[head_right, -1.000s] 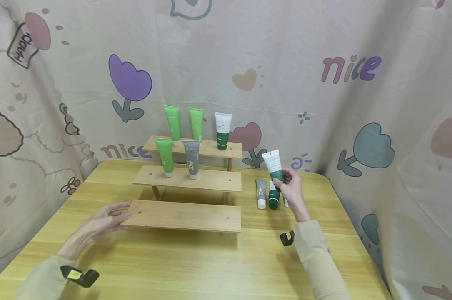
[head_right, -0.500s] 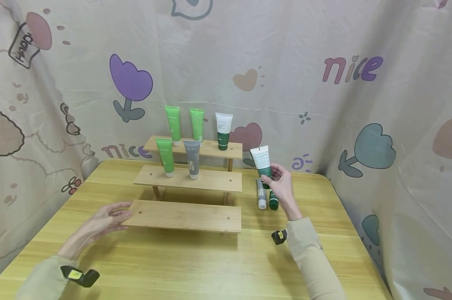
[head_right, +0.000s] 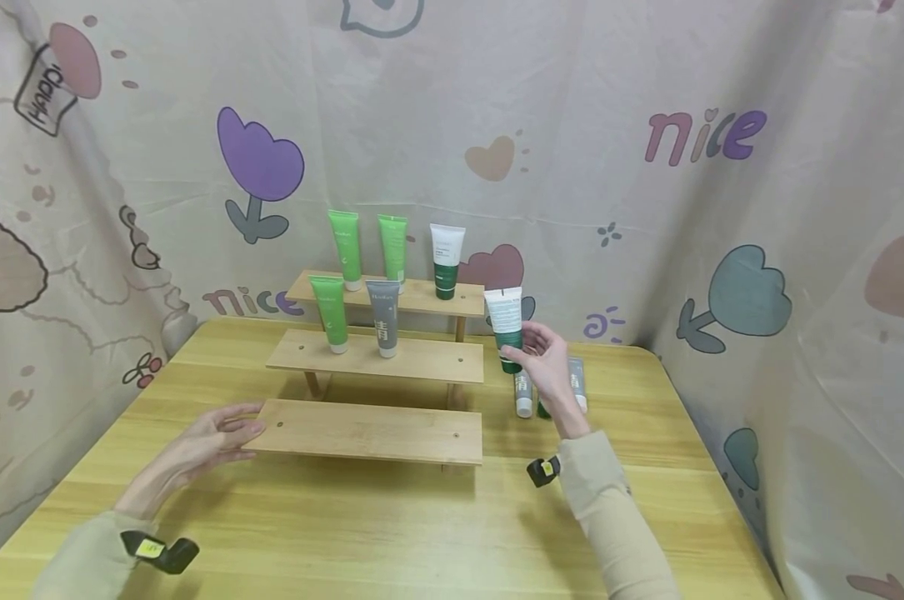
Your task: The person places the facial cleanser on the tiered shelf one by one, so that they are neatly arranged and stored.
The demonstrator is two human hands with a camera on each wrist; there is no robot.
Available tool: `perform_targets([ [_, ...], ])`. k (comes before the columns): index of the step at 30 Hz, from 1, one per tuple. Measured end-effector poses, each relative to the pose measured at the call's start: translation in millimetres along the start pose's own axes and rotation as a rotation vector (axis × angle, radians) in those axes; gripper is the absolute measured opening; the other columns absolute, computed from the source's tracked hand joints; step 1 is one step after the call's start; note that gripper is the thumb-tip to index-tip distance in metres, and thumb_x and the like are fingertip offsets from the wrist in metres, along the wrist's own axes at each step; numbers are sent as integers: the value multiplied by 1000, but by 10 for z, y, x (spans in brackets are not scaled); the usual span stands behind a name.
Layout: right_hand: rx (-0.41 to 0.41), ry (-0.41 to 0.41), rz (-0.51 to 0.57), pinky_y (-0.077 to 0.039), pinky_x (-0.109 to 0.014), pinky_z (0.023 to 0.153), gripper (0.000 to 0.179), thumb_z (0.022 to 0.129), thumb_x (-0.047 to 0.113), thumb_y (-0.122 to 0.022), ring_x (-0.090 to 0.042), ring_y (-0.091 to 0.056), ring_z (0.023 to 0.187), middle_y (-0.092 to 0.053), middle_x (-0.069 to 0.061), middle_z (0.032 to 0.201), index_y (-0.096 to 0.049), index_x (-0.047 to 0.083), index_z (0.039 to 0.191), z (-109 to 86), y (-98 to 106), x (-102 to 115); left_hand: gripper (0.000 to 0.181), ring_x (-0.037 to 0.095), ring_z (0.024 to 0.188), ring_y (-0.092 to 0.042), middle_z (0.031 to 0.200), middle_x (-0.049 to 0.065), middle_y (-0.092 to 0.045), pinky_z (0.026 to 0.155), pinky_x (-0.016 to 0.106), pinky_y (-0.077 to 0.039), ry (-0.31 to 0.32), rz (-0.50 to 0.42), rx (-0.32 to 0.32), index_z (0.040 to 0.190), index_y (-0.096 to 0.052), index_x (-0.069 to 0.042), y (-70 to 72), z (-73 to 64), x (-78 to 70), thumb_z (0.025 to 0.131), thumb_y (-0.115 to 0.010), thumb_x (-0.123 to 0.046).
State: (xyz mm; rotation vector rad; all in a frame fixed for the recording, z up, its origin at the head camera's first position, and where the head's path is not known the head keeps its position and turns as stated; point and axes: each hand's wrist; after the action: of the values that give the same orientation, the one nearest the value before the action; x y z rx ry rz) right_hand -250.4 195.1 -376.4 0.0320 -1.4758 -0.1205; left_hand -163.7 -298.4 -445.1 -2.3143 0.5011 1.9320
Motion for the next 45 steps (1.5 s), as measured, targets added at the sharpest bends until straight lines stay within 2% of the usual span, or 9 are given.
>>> perform_targets([
  [6,22,8,40,-55,-14,90,53,86,-4,-73,-3,-63,100,-65,13,103,-52,-5,135,-6,-98,49,72,1,101,-63,146,45,-33,89,29,-62,-4,2,7,153,-14,17,3,-6,2,105,-56,-17],
  [13,39,14,84,-55,-15,91,55,85,-7,-72,-4,-63,99,-65,12,103,-51,-6,137,-2,-203,81,72,1,101,-63,147,45,-32,89,29,-62,-6,-4,4,153,-14,17,0,-6,6,104,-56,-17],
  [25,83,64,70,-54,-16,90,50,85,-7,-72,-4,-63,99,-66,13,102,-55,-5,132,23,-350,99,72,1,101,-63,147,45,-30,88,29,-62,-12,-8,4,153,-14,17,-3,-6,3,104,-56,-16],
  [34,80,45,66,-53,-18,96,52,82,-8,-74,-8,-62,100,-67,11,102,-57,-4,130,42,-446,134,71,2,100,-63,146,45,-31,87,28,-62,-21,-7,11,152,-14,18,4,-1,11,104,-55,-15],
  [45,111,73,63,-54,-18,89,46,80,-8,-76,-8,-63,96,-68,15,95,-60,-3,124,68,-515,143,72,1,101,-62,147,47,-28,88,28,-62,-22,-4,13,152,-13,18,-3,-10,0,105,-55,-16],
])
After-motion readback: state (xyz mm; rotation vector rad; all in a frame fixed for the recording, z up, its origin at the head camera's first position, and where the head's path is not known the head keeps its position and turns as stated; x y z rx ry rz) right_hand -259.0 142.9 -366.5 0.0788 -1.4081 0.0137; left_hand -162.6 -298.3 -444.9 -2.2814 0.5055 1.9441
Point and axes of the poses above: each hand's wrist, its own z-axis towards the middle knuckle, its own y-axis out of the back of the hand, x = y × z
